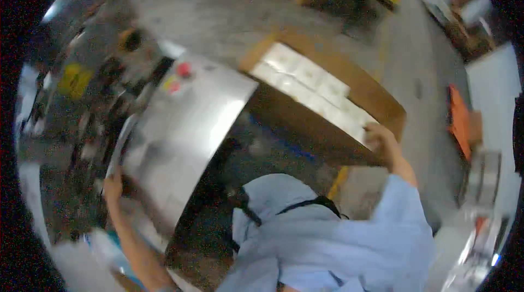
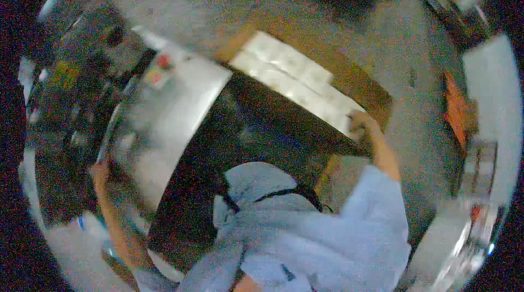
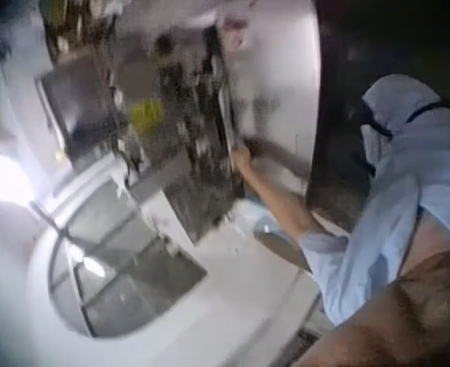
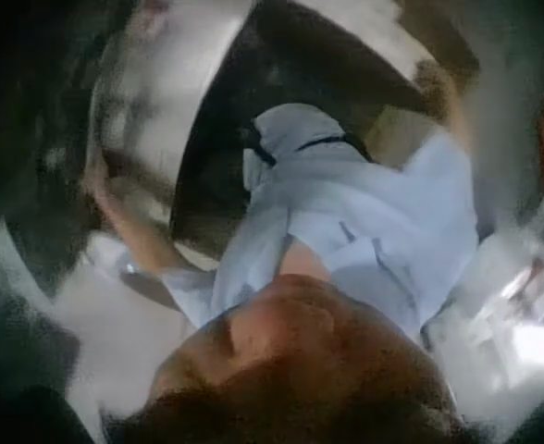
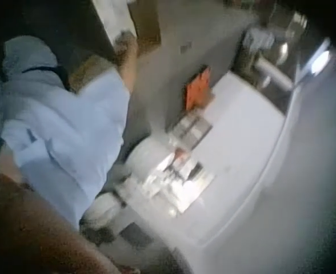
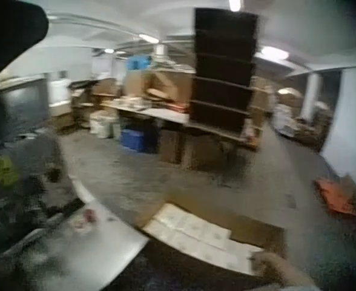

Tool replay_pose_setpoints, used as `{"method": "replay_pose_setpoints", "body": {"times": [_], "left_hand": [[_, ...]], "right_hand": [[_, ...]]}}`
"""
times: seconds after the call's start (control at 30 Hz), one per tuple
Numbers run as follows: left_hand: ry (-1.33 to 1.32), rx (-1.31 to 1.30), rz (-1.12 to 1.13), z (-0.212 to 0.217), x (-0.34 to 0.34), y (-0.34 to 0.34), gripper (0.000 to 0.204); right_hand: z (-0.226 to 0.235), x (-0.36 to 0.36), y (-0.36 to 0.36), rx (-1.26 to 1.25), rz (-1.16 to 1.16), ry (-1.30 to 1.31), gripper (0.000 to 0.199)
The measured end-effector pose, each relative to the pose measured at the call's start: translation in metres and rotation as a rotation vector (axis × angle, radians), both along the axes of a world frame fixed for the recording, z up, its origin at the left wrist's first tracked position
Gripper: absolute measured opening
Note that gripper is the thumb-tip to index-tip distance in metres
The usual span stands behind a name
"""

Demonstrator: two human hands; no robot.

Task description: Sealing white gift boxes into plastic film using a heat-sealing machine and organizing them into a shipping carton.

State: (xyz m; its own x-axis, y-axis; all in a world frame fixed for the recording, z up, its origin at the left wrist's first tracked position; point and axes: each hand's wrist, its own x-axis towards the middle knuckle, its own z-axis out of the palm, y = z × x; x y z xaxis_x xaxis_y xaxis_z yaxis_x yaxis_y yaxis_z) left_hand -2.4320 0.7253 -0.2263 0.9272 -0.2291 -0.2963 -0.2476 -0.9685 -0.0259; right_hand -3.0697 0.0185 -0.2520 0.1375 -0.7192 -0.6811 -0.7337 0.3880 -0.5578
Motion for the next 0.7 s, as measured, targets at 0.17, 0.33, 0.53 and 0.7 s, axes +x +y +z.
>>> {"method": "replay_pose_setpoints", "body": {"times": [0.17, 0.33, 0.53, 0.7], "left_hand": [[-0.19, -0.282, 0.141, 0.009, -0.041, -0.048, 0.066], [-0.37, -0.519, 0.159, 0.051, -0.099, -0.061, 0.053], [-0.215, -1.23, 0.152, 0.185, -0.211, -0.039, 0.041], [-0.612, -0.816, 0.659, 0.136, -0.273, 0.231, 0.043]], "right_hand": [[-0.038, -0.003, -0.074, -0.602, 0.815, 0.055, 0.036], [0.007, 0.103, -0.027, -0.592, 0.797, -0.288, 0.033], [0.077, 0.17, 0.029, -0.659, 0.875, -0.381, 0.03], [0.073, 0.206, 0.056, -0.547, 0.92, -0.57, 0.034]]}}
